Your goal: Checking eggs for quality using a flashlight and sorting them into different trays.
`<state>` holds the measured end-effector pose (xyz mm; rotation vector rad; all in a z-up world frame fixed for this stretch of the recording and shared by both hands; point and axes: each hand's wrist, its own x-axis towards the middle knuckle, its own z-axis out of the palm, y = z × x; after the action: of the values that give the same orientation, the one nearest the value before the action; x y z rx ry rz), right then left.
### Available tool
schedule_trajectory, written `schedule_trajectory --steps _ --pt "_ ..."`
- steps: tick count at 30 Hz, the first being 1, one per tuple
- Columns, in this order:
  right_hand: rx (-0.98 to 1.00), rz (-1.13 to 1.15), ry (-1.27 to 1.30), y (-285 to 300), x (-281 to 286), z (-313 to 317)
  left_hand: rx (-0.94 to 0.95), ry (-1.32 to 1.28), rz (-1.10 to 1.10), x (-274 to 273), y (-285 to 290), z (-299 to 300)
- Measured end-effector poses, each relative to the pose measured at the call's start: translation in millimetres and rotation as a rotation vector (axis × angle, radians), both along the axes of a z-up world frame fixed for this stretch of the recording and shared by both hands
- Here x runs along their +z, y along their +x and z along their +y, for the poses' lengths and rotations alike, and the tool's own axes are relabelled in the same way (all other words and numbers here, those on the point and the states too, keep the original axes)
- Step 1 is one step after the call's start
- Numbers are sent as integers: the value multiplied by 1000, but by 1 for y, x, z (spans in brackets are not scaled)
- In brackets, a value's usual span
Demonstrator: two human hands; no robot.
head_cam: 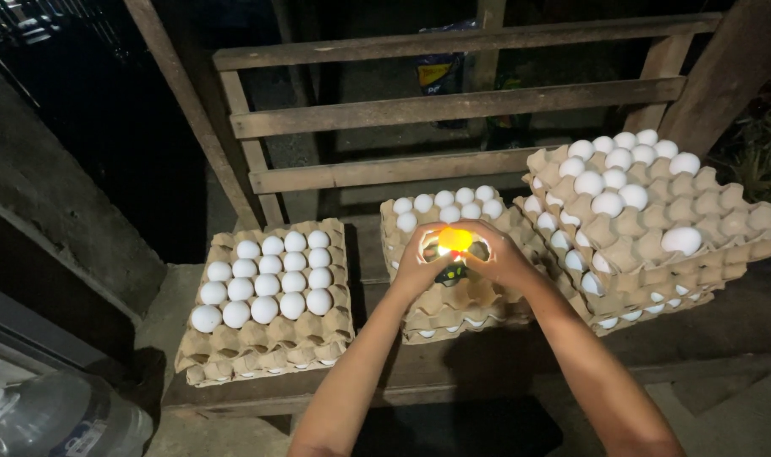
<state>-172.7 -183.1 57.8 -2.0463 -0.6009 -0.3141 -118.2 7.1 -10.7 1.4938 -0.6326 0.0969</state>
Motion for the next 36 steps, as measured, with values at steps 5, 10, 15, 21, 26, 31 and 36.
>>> schedule_trajectory --steps 5,10,15,21,26,31,36 --pt "63 -84 -8 2 -4 -4 16 47 10 9 -6 2" --pt "38 -52 -16 -3 -1 0 23 64 15 3 -1 3" --pt "34 -33 -9 -3 -3 0 24 78 23 5 -3 4" --pt "39 -62 -16 -6 -2 3 -15 85 23 11 -9 9" --pt "23 -68 -11 -11 3 7 -19 85 16 8 -6 10" --pt "12 -85 -35 -8 -2 5 -3 99 9 10 -8 11" --pt "16 -127 -37 -11 2 6 -15 97 0 10 -9 11"
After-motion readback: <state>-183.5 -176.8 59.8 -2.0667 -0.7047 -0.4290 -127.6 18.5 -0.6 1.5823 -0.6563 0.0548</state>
